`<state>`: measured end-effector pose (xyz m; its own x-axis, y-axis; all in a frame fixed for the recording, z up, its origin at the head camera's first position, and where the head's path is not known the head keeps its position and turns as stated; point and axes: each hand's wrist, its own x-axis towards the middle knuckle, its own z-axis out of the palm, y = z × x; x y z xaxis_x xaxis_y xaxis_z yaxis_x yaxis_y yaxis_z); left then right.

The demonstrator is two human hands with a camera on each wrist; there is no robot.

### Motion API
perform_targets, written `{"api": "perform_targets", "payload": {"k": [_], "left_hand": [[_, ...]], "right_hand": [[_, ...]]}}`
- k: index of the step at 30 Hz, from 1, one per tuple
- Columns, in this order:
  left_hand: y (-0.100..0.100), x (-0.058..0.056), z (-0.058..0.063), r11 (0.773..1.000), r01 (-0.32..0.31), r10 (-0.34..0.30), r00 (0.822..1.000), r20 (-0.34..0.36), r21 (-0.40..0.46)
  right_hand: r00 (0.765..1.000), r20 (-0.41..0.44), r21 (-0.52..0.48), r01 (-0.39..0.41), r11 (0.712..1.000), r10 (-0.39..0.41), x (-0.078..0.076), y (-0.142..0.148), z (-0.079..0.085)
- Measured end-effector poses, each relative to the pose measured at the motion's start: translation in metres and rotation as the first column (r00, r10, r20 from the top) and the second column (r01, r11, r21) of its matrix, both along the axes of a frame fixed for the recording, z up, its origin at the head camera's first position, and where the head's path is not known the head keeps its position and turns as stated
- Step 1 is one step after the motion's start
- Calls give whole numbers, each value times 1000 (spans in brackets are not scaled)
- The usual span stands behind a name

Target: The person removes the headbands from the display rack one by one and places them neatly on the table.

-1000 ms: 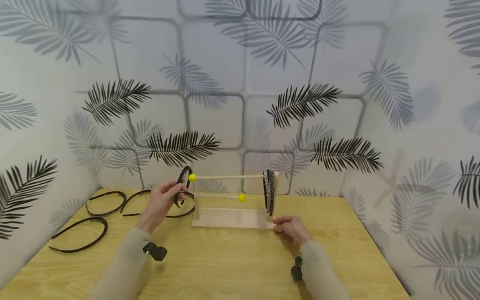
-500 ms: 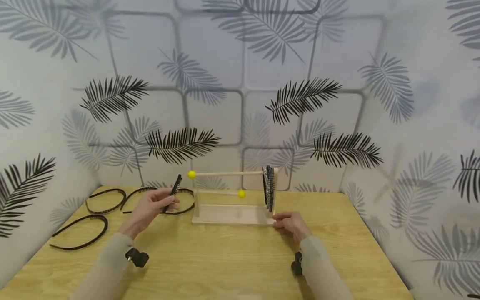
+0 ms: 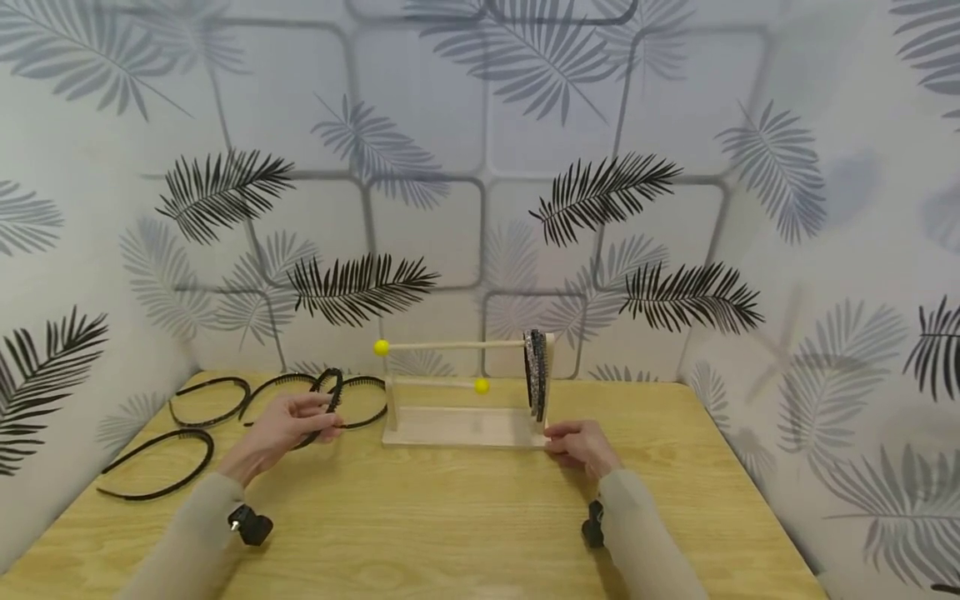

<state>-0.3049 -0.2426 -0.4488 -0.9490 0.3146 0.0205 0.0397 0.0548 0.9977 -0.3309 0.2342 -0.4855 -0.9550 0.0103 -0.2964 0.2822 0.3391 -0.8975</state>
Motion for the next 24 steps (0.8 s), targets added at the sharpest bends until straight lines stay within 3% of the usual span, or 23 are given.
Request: {"api": "perform_targets", "payload": {"k": [12,19,24], "left_hand": [[-19,3,-9,990,102,-100,995,23,-99],[-41,7,-11,967,223,-211,972,107,-120],[-53,10,-15,955,268,-247,956,158,-125]], "right_hand": [[1000,-19,1,-9,1000,10,0,2,0],[999,-35,3,-13,1000,13,1,2,3],[999,-34,-13,-9,1000,9,1,3,0]]}}
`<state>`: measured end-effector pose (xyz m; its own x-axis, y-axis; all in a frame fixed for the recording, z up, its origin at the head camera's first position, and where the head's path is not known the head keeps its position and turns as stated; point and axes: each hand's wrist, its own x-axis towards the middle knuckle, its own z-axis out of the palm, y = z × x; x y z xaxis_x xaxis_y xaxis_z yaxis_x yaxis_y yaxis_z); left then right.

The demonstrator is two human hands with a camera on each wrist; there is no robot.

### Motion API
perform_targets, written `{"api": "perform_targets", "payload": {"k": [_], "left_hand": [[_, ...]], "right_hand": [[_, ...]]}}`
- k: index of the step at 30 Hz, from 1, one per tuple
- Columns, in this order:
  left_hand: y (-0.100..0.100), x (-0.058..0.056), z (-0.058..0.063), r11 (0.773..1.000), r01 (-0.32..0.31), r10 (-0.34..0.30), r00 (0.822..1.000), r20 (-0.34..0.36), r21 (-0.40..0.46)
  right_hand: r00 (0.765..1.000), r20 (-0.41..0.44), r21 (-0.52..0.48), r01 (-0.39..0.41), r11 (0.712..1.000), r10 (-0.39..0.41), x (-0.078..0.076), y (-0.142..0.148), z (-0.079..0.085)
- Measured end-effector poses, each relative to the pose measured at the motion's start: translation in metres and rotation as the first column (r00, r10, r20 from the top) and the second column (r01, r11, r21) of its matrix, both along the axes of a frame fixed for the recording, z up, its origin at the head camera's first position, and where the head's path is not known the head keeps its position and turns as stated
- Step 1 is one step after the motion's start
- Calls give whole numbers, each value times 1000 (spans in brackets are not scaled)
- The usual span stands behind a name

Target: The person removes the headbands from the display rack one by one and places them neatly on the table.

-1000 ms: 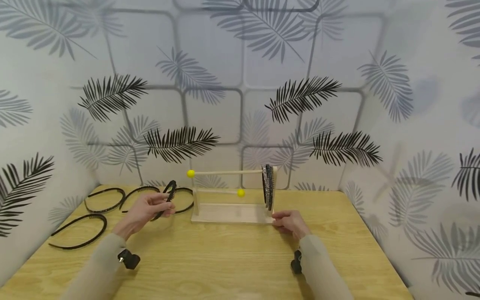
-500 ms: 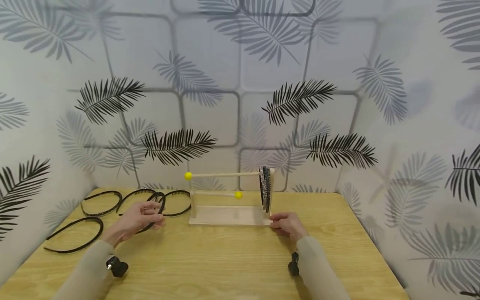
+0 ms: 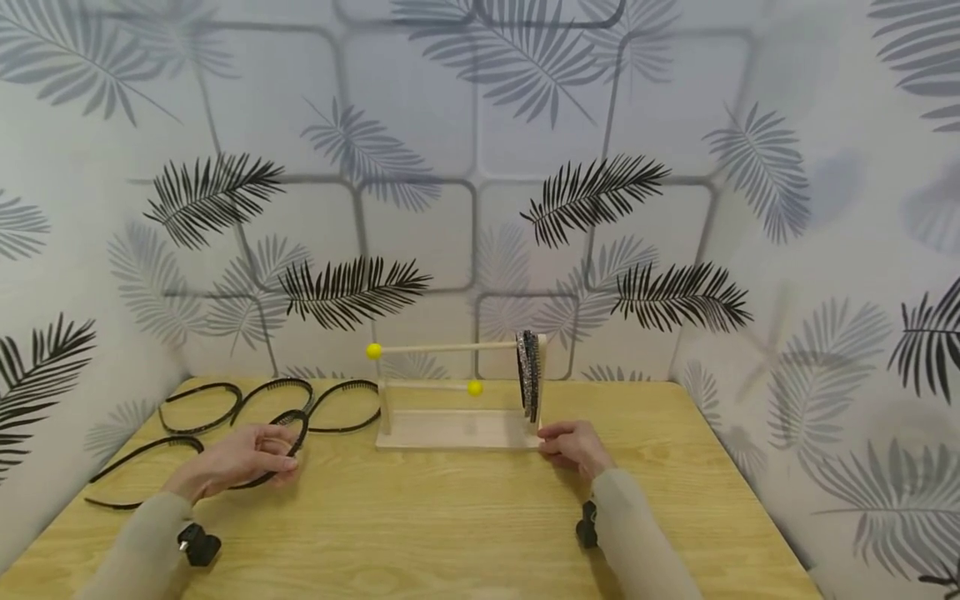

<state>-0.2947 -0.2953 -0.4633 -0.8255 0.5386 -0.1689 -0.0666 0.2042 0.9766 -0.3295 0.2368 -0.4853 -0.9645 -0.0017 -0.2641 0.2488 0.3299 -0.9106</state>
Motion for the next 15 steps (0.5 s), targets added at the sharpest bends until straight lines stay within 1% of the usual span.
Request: {"api": "perform_targets", "payload": {"k": [3,5,11,15], "left_hand": [[-5,2,-3,1000,1,-1,1000,25,-12],[-7,3,-4,1000,-9,10,1000,19,-26],[-10,1,-9,993,-84,82,996,-23,-79],[-12,2,-11,991,-101,101,995,-5,-88]], "right_hand": [[1000,15,-3,0,1000,0,0,0,-1],[1000,17,1,-3,1000,3,0,0,-2],[1000,-2,29,8,1000,-8,0,0,0],[1000,-1,32,-1,999,1,0,0,0]]}}
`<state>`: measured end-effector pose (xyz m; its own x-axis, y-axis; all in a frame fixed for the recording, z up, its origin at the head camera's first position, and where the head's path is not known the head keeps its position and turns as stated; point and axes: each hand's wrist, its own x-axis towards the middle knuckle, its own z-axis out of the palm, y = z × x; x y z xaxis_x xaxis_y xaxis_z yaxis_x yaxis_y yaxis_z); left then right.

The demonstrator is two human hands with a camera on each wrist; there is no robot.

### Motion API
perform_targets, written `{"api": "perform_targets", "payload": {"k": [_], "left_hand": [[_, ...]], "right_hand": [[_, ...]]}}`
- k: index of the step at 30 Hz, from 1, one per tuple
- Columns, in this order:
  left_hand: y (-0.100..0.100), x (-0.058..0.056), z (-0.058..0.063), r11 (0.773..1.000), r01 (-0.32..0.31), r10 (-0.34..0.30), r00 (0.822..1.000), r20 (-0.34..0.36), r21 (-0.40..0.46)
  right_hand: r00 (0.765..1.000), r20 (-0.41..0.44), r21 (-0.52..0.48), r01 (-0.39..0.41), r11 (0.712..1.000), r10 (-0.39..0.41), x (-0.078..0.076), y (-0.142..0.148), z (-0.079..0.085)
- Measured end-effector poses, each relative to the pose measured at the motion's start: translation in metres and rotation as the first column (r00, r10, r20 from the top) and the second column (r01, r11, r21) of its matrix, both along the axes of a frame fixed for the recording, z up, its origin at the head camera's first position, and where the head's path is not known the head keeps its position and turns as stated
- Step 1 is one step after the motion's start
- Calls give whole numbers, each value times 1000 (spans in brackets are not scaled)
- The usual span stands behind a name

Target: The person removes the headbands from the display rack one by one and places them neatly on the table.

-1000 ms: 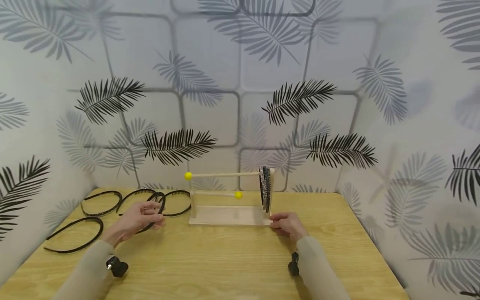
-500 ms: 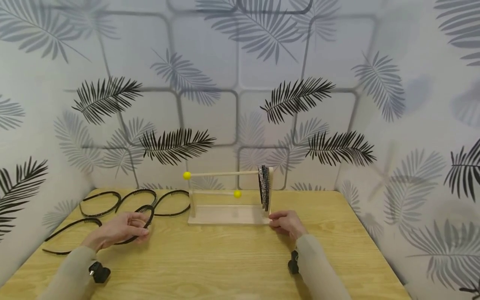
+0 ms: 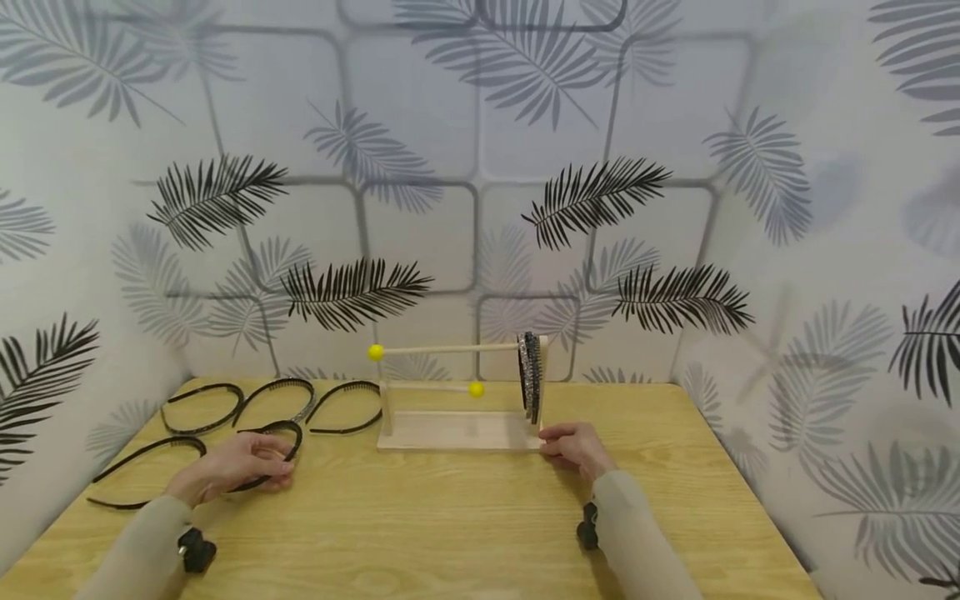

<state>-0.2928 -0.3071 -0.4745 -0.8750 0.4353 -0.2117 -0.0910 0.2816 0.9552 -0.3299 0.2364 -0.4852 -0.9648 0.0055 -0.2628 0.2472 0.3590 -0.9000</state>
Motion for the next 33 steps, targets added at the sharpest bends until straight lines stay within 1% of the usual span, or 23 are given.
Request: {"api": "perform_targets", "payload": {"k": [6,11,13,17,21,24,26,29,33], "left_hand": [[2,2,-2,1000,6,-6,1000,26,0],[2,3,1,1000,6,-5,999,47,-10],[1,4,3,999,1,0,999,35,-42],[1,4,8,993,-29,28,1000,-7,-114],[4,6,11,977,-89,86,996,-21,-193],[7,8,11,951,-132,125,991,-41,-279],[8,9,11,933,-146,131,989,-66,-330],[8,10,9,914,-160,135,986,-93,-372],[10,11,8,902,-175,144,984,-108,-396]], "right_hand": [[1000,8,-9,1,1000,0,0,-1,-1],[1000,11,-6,6,1000,-6,-1,-1,1],[1000,15,-9,7,1000,-7,-1,-1,1],[1000,22,-13,6,1000,-6,-2,1,1],[1000,22,-15,5,1000,-5,-1,2,1],[1000,21,-14,4,1000,-4,-1,1,1],[1000,23,-11,5,1000,-4,-1,1,0],[1000,25,-9,7,1000,-7,0,1,0],[1000,17,-16,-1,1000,1,0,1,-1]]}}
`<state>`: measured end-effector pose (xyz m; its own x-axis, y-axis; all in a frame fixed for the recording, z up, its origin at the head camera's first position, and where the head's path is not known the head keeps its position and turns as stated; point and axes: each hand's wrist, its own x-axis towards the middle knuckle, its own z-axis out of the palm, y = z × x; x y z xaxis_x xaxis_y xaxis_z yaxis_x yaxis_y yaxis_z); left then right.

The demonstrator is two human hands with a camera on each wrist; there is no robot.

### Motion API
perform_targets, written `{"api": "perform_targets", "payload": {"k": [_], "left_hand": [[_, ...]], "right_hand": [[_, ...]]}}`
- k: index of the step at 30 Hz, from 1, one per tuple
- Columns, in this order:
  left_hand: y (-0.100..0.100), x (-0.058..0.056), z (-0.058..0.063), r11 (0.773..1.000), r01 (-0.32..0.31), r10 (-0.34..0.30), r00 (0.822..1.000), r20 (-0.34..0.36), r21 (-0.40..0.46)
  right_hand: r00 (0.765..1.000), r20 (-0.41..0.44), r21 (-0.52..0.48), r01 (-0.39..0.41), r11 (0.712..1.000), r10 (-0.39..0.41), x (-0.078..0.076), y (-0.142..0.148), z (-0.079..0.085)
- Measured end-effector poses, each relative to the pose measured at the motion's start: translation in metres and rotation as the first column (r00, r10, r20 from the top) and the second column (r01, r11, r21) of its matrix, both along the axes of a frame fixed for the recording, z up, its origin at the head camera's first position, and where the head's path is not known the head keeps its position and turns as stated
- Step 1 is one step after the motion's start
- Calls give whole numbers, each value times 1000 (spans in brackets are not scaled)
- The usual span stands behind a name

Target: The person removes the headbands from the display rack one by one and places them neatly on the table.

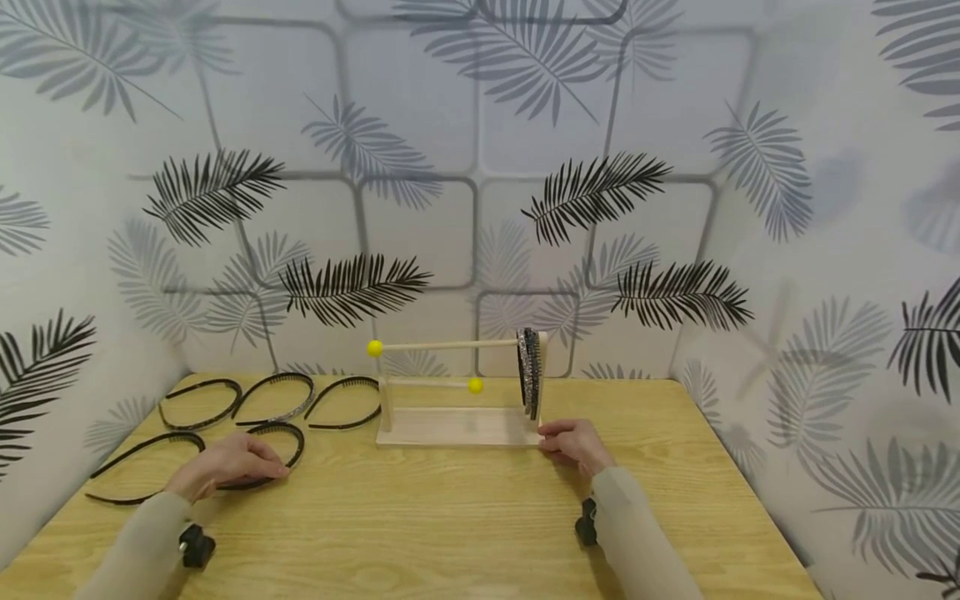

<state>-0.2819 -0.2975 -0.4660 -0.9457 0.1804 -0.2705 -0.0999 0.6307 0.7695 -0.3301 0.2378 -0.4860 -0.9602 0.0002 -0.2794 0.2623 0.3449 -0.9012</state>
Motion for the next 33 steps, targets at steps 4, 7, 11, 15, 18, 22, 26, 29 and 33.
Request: {"api": "perform_targets", "payload": {"k": [4,7,11,15,18,22,26,29,33], "left_hand": [[3,0,0,1000,-17,17,1000,9,-13],[5,0,-1,998,-55,55,998,33,-3],[5,0,-3,997,-74,74,996,42,0],[4,-2,-5,998,-65,65,997,42,1],[1,-4,-6,999,-32,32,999,33,9],[-4,-6,-6,999,25,-26,1000,7,34],[-9,-8,-6,994,78,-78,997,-4,73],[-11,-10,-4,988,108,-109,994,-5,111],[-10,-11,0,978,138,-137,990,-14,154]], "right_hand": [[1000,-7,-3,-4,1000,4,0,-1,0],[1000,-9,1,-1,1000,1,-1,-1,0],[1000,-15,1,-10,1000,10,-1,-2,1],[1000,-14,2,-8,1000,8,-2,-2,1],[1000,-13,0,-6,1000,6,-1,-2,1],[1000,-15,-7,-6,1000,5,-1,-2,2],[1000,-14,-11,0,1000,0,-1,-1,1],[1000,-18,-6,0,1000,0,-1,-1,0],[1000,-25,1,-2,1000,2,0,-1,-2]]}}
